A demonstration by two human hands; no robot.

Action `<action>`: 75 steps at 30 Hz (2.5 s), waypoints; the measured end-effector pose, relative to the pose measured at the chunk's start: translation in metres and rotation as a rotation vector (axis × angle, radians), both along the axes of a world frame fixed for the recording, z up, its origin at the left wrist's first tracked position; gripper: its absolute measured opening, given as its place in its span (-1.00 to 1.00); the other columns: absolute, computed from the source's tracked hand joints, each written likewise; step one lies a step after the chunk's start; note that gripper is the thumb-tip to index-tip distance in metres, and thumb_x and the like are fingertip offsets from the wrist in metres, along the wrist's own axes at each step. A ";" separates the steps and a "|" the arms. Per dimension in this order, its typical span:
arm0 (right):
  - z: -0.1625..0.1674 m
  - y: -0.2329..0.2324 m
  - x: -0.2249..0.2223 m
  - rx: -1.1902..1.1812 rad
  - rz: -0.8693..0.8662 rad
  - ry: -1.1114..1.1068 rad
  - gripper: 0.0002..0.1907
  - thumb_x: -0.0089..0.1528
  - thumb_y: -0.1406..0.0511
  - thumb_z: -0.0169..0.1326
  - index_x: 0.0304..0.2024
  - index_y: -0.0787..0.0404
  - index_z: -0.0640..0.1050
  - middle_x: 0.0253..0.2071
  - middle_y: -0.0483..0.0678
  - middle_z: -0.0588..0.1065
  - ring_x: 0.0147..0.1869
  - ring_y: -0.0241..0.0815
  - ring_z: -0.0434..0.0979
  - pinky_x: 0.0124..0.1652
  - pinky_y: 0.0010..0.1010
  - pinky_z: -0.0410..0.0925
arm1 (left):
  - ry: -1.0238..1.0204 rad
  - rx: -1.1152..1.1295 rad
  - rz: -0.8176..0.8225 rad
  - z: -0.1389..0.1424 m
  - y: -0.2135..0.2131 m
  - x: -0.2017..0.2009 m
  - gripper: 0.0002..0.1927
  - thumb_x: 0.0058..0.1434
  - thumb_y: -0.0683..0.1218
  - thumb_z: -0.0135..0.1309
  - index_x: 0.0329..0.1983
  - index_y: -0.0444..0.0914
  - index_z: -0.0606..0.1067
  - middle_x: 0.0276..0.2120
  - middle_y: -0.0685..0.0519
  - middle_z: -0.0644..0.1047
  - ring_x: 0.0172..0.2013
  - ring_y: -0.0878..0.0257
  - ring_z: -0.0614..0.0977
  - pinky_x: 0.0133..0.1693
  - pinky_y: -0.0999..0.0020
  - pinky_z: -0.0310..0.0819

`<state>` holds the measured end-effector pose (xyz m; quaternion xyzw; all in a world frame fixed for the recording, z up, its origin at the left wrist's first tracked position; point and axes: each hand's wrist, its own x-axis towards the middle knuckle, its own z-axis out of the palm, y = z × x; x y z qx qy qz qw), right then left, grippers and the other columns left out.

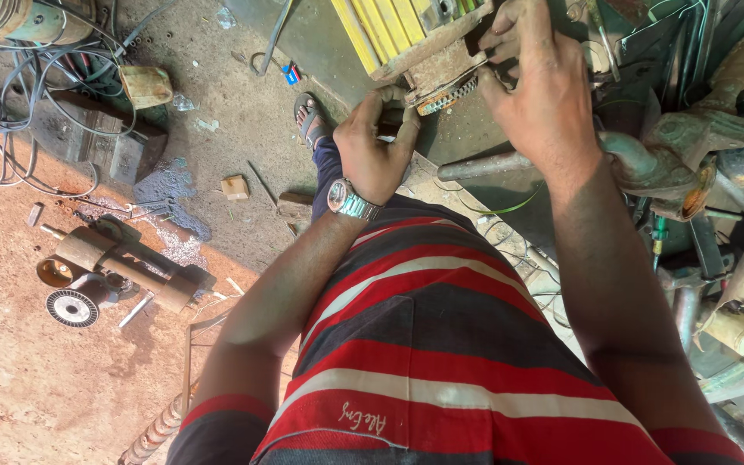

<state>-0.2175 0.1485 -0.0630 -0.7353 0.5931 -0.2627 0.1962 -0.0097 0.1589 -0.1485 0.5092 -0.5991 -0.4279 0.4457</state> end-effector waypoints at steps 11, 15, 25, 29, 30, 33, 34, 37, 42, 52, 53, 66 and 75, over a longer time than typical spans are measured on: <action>-0.003 0.002 0.011 -0.003 -0.030 -0.089 -0.37 0.21 0.56 0.30 0.21 0.37 0.25 0.04 0.13 0.49 0.13 0.06 0.67 -0.01 -0.19 0.52 | 0.026 0.063 -0.055 -0.005 0.003 0.011 -0.86 0.33 -0.21 0.14 -0.11 -0.38 0.54 -0.39 -0.06 0.67 -0.38 0.27 0.74 -0.28 0.39 0.60; -0.006 0.004 0.026 -0.065 -0.053 0.035 -0.47 0.25 0.47 0.37 0.07 0.26 0.29 -0.10 0.07 0.54 0.09 0.09 0.66 0.03 -0.09 0.49 | -0.134 0.057 -0.075 -0.009 0.001 0.026 -0.88 0.29 -0.21 0.20 -0.25 -0.39 0.52 -0.47 -0.08 0.64 -0.44 0.27 0.70 -0.35 0.38 0.54; -0.017 0.006 0.080 -0.106 -0.236 -0.087 -0.57 0.23 0.54 0.24 0.03 0.26 0.32 -0.12 0.10 0.52 -0.09 0.11 0.64 -0.11 -0.17 0.51 | -0.179 0.060 -0.151 -0.018 -0.015 0.086 -0.89 0.26 -0.26 0.19 -0.20 -0.43 0.54 -0.43 -0.05 0.65 -0.45 0.31 0.67 -0.42 0.43 0.53; -0.009 0.021 0.088 -0.162 -0.275 -0.273 -0.58 0.21 0.58 0.18 0.02 0.28 0.31 -0.07 0.12 0.50 -0.05 0.05 0.65 -0.08 -0.28 0.53 | -0.154 0.099 -0.235 -0.008 -0.014 0.114 -0.85 0.25 -0.26 0.19 -0.14 -0.39 0.55 -0.32 -0.01 0.67 -0.36 0.33 0.74 -0.30 0.44 0.67; -0.006 0.026 0.090 -0.174 -0.291 -0.281 -0.61 0.25 0.56 0.18 0.02 0.28 0.32 -0.06 0.11 0.51 -0.03 0.01 0.66 -0.07 -0.30 0.54 | -0.209 0.022 -0.229 -0.001 -0.014 0.121 -0.88 0.27 -0.25 0.18 -0.15 -0.38 0.56 -0.34 -0.01 0.67 -0.39 0.33 0.73 -0.34 0.45 0.66; 0.003 0.042 0.096 -0.163 -0.338 -0.358 -0.69 0.33 0.52 0.19 0.02 0.29 0.36 -0.06 0.07 0.53 -0.03 -0.09 0.67 -0.10 -0.36 0.56 | -0.365 -0.193 -0.180 0.024 -0.022 0.139 -0.93 0.32 -0.23 0.17 -0.19 -0.35 0.59 -0.42 0.00 0.66 -0.47 0.32 0.69 -0.42 0.46 0.57; 0.007 0.052 0.098 -0.121 -0.351 -0.424 -0.72 0.34 0.52 0.18 0.02 0.30 0.39 -0.08 0.07 0.54 -0.07 -0.11 0.68 -0.16 -0.38 0.56 | -0.414 -0.247 -0.142 0.035 -0.024 0.145 -0.93 0.32 -0.21 0.17 -0.21 -0.34 0.59 -0.45 0.01 0.63 -0.49 0.31 0.65 -0.43 0.44 0.50; 0.012 0.071 0.111 -0.039 -0.409 -0.602 -0.77 0.35 0.50 0.16 0.03 0.31 0.45 -0.12 0.05 0.56 -0.15 -0.18 0.71 -0.24 -0.45 0.57 | -0.388 -0.698 -0.152 0.059 -0.058 0.148 -0.89 0.36 -0.12 0.13 -0.21 -0.28 0.56 -0.34 0.00 0.62 -0.37 0.25 0.58 -0.28 0.36 0.42; 0.005 0.085 0.122 -0.036 -0.367 -0.710 -0.80 0.37 0.50 0.11 0.04 0.33 0.45 -0.06 0.07 0.54 -0.13 -0.19 0.74 -0.22 -0.50 0.57 | -0.727 -1.043 -0.356 0.094 -0.124 0.141 -0.65 0.42 0.12 0.07 -0.11 -0.29 0.50 -0.10 -0.13 0.49 -0.01 0.01 0.46 0.03 0.00 0.31; -0.011 0.092 0.139 -0.052 -0.399 -0.708 -0.75 0.32 0.48 0.16 0.03 0.32 0.47 -0.07 0.06 0.55 -0.08 -0.16 0.70 -0.18 -0.46 0.55 | -0.670 -1.020 -0.752 0.080 -0.196 0.117 -0.81 0.33 -0.08 0.16 -0.39 -0.22 0.52 -0.30 0.01 0.53 -0.22 0.11 0.54 -0.12 0.15 0.30; -0.013 0.091 0.142 -0.052 -0.409 -0.695 -0.75 0.31 0.47 0.17 0.03 0.31 0.47 -0.08 0.04 0.56 -0.09 -0.16 0.69 -0.18 -0.45 0.55 | -0.622 -1.010 -0.733 0.078 -0.196 0.118 -0.84 0.29 -0.11 0.12 -0.40 -0.24 0.52 -0.33 0.01 0.54 -0.24 0.12 0.57 -0.13 0.16 0.32; -0.030 0.018 0.177 -0.060 -0.539 -0.889 -0.47 0.24 0.49 0.21 0.22 0.32 0.33 0.07 0.06 0.53 0.06 -0.19 0.65 -0.03 -0.43 0.57 | -0.196 -0.431 -0.706 0.076 -0.280 0.110 -0.63 0.34 -0.28 0.11 -0.58 -0.34 0.29 -0.62 0.02 0.32 -0.59 0.28 0.29 -0.43 0.34 0.12; -0.030 -0.035 0.185 -0.031 -0.585 -1.509 -0.49 0.25 0.58 0.03 0.22 0.26 0.26 0.05 0.03 0.40 0.10 -0.22 0.57 0.00 -0.35 0.62 | -0.078 -0.242 -0.697 0.061 -0.317 0.074 -0.74 0.23 -0.30 0.11 -0.53 -0.36 0.32 -0.59 0.21 0.36 -0.53 0.46 0.30 -0.44 0.38 0.13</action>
